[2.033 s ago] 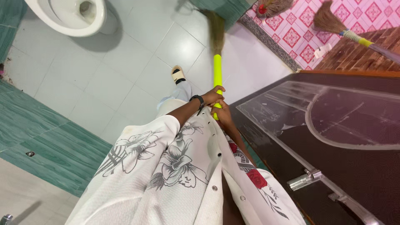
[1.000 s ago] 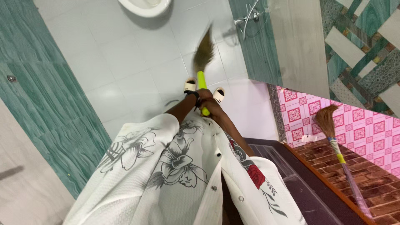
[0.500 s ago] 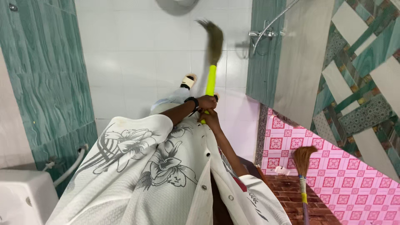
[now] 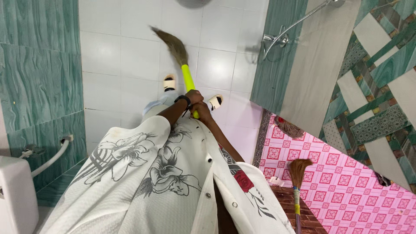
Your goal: The person sweeps the white tiled floor of a bathroom using a broom, moving the broom around a toilet and a sink.
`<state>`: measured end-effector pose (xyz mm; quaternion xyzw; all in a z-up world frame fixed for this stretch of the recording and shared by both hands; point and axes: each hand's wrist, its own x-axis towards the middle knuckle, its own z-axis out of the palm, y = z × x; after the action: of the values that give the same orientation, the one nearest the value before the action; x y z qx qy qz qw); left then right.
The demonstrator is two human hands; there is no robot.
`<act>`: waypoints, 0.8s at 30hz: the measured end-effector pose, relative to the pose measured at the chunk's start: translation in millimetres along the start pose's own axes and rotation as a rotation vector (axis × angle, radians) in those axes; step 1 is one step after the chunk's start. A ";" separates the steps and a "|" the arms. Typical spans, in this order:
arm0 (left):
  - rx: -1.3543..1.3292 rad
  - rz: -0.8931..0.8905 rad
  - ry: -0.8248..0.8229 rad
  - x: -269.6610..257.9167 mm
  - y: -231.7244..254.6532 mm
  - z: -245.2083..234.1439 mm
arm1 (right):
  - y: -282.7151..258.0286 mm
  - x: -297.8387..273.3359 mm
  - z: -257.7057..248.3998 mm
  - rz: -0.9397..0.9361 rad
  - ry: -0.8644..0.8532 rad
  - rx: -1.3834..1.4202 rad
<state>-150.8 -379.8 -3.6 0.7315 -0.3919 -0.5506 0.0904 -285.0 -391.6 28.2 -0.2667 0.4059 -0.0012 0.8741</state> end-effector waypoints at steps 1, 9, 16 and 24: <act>-0.343 -0.220 0.073 -9.3 -3.1 0.0 | 4.6 -2.7 -2.2 -0.038 -0.032 -0.005; -0.497 -0.003 -0.181 -39.9 -30.9 -37.9 | 30.1 1.6 54.5 -0.154 0.089 -0.237; -0.689 -0.143 -0.378 -79.6 -130.3 -88.9 | 65.8 58.0 159.2 0.088 0.044 -0.218; -0.677 -0.068 0.223 -111.9 -219.1 -181.0 | 37.3 111.7 272.1 0.099 -0.044 -0.386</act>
<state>101.9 -210.4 23.4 0.7283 -0.1505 -0.5687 0.3514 -24.8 -257.5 75.3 -0.4092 0.3918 0.1254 0.8144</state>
